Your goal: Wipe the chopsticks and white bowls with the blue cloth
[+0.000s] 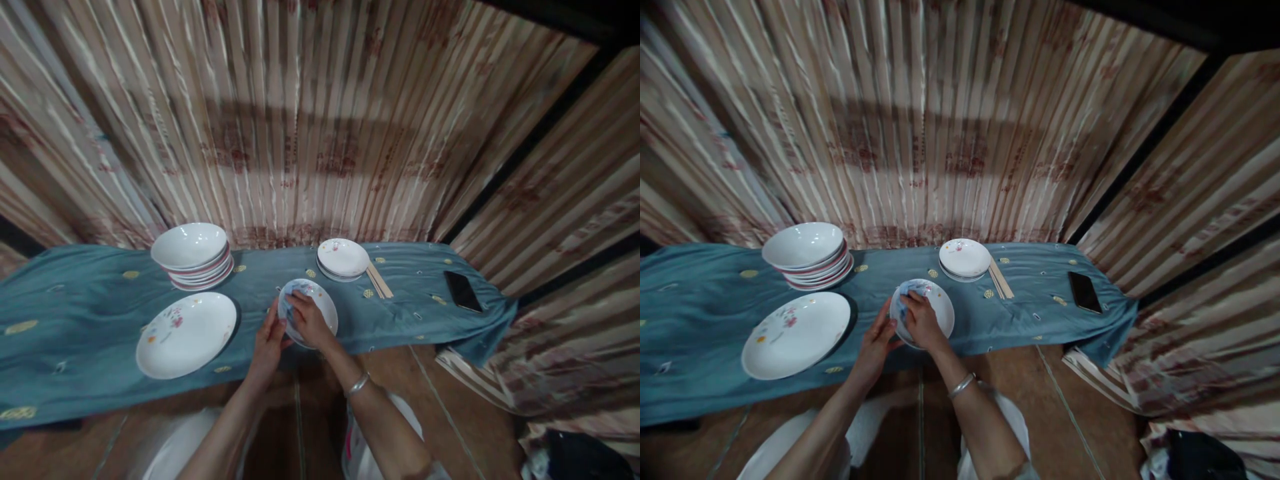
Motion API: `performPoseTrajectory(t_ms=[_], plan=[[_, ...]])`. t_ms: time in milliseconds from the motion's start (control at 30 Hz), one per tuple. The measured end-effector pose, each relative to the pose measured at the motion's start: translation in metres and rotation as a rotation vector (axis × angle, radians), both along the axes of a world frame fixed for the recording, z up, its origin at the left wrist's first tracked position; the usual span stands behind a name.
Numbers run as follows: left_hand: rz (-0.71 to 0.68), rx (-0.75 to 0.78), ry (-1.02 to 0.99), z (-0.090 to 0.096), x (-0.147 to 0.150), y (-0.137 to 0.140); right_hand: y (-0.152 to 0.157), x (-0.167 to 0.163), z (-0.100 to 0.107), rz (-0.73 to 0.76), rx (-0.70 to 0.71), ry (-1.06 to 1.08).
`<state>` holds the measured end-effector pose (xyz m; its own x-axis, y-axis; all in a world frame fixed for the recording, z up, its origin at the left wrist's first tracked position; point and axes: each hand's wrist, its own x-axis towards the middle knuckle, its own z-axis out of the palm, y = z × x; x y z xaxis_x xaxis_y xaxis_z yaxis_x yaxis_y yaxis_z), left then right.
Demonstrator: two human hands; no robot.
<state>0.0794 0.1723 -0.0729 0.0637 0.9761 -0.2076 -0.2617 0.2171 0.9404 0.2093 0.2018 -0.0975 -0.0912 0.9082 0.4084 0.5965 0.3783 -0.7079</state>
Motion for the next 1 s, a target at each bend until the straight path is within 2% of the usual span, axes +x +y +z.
performPoseTrajectory(t_ms=[200, 300, 433, 567, 800, 1000], plan=[[-0.022, -0.015, 0.018, 0.003, 0.0, -0.001, -0.024, 0.001, 0.008, 0.167, -0.158, 0.331], [-0.03, -0.008, 0.008, 0.004, 0.001, -0.002, -0.036, 0.004, 0.012, 0.204, -0.226, 0.436], [-0.04, 0.019, 0.035, 0.007, 0.003, -0.004, -0.04, 0.003, 0.016, 0.13, -0.246, 0.506], [-0.067, 0.052, 0.074, 0.011, 0.01, -0.006, -0.03, 0.0, 0.023, 0.021, -0.209, 0.55], [-0.128, 0.041, 0.006, 0.01, 0.022, -0.01, -0.005, 0.008, 0.033, -0.188, -0.111, 0.416], [-0.145, 0.042, -0.01, 0.004, 0.023, -0.009, 0.012, 0.026, 0.028, -0.337, -0.06, 0.091]])
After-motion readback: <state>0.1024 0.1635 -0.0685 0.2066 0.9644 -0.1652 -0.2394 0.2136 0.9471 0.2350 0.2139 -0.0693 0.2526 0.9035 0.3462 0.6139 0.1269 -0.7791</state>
